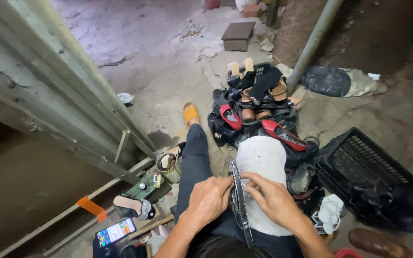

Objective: The person sits on the floor and sews a black sandal using a needle and thread. They repeatedly push the needle through the sandal strap and pull the thread to secure it. The workspace is cluttered with various shoes and tools.

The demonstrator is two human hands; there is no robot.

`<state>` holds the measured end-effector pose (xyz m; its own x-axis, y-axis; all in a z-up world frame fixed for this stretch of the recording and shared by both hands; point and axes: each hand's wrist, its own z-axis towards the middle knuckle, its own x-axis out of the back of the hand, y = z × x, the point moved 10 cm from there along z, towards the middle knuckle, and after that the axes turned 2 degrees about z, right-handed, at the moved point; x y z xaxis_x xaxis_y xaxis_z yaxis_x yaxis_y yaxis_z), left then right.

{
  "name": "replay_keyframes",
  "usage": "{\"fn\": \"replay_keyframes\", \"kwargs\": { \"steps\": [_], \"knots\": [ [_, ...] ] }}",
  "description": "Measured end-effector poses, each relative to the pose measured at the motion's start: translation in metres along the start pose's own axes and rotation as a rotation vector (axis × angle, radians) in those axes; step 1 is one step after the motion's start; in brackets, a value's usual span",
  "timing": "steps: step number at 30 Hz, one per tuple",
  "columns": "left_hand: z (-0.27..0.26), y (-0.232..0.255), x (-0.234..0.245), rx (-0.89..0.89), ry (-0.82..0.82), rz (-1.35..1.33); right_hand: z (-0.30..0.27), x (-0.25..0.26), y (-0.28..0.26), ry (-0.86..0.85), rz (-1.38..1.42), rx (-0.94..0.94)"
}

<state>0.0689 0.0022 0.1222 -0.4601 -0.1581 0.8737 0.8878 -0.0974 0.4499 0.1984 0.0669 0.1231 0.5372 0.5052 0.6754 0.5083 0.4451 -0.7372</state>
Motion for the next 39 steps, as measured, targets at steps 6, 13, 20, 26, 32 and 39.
{"fn": "replay_keyframes", "kwargs": {
  "steps": [6, 13, 20, 26, 32, 39],
  "knots": [
    [0.002, -0.007, 0.001, -0.013, 0.006, -0.041, 0.0, 0.012, -0.004, 0.045, -0.063, 0.073],
    [0.004, -0.051, 0.006, 0.108, -0.079, -0.034, 0.032, -0.038, -0.026, -0.099, -0.341, 0.363],
    [0.031, -0.139, -0.029, 0.288, -0.14, -0.089, 0.093, -0.075, -0.025, -0.062, -0.385, 0.484],
    [0.057, -0.219, -0.095, 0.425, -0.223, -0.117, 0.169, -0.148, 0.059, -0.361, -0.38, 0.368],
    [0.104, -0.252, -0.093, 0.389, -0.251, -0.128, 0.238, -0.181, 0.112, -0.392, -0.445, 0.264],
    [0.115, -0.249, -0.096, 0.343, -0.486, -0.209, 0.237, -0.187, 0.14, -0.469, -0.455, 0.199]
  ]
}}
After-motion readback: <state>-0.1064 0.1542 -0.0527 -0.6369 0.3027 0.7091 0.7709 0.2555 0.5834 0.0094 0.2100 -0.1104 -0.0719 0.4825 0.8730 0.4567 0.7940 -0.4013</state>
